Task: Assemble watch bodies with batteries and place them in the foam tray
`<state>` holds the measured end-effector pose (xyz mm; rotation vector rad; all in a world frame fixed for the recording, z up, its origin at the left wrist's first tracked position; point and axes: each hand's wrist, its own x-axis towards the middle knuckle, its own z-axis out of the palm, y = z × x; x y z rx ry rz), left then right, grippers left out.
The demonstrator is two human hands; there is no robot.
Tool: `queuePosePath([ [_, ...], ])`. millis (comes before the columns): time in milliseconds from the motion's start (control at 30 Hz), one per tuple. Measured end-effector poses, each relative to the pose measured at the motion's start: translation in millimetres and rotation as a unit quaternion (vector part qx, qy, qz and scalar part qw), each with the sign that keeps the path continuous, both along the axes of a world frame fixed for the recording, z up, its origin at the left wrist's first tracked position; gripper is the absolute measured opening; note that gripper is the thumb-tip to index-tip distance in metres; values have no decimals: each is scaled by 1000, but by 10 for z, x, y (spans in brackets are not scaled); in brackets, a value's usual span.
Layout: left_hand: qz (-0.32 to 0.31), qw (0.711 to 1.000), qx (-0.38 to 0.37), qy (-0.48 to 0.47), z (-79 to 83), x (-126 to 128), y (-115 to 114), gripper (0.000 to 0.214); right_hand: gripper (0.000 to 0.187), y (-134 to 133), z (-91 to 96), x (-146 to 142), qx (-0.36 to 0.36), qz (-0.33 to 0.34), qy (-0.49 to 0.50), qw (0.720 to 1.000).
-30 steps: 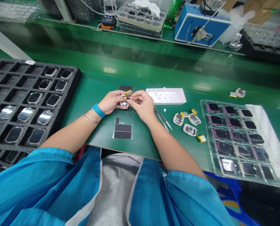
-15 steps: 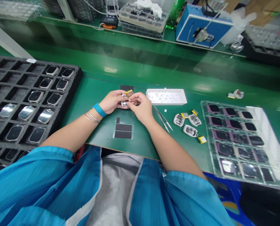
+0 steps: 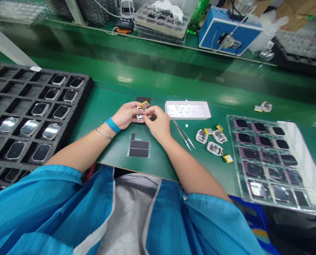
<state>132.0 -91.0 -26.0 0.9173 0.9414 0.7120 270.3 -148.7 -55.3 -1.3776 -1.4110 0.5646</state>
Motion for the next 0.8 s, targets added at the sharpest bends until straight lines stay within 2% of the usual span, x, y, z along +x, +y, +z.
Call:
queuePosePath([
  [133,19,1000,1,-11,-27,-8,7,16,12,-38,49,-20,32,-37,-121,991],
  [200,19,1000,5,-8,-34,-13,11,17,15,-26,45,3,46,-56,-150,986],
  [267,10,1000,9,-1,-34,-16,10,17,27,8,10,53,46,-57,-137,988],
  [367,-14,1000,14,21,-24,-10,3,14,43,67,-63,135,21,-17,-49,998],
  [433,-32,999,17,34,-17,-5,0,12,31,89,-86,163,14,2,-11,1000],
  [500,-43,998,15,35,-14,-10,5,12,12,90,-72,164,21,0,-17,1000],
  [533,-48,998,12,31,-15,-17,12,13,9,84,-54,158,26,-6,-28,999],
  [700,-99,995,5,-11,-45,-61,52,31,6,42,39,134,55,-48,-77,994],
  [800,-94,995,15,-8,-53,-42,39,29,7,24,54,130,71,-49,-95,992],
])
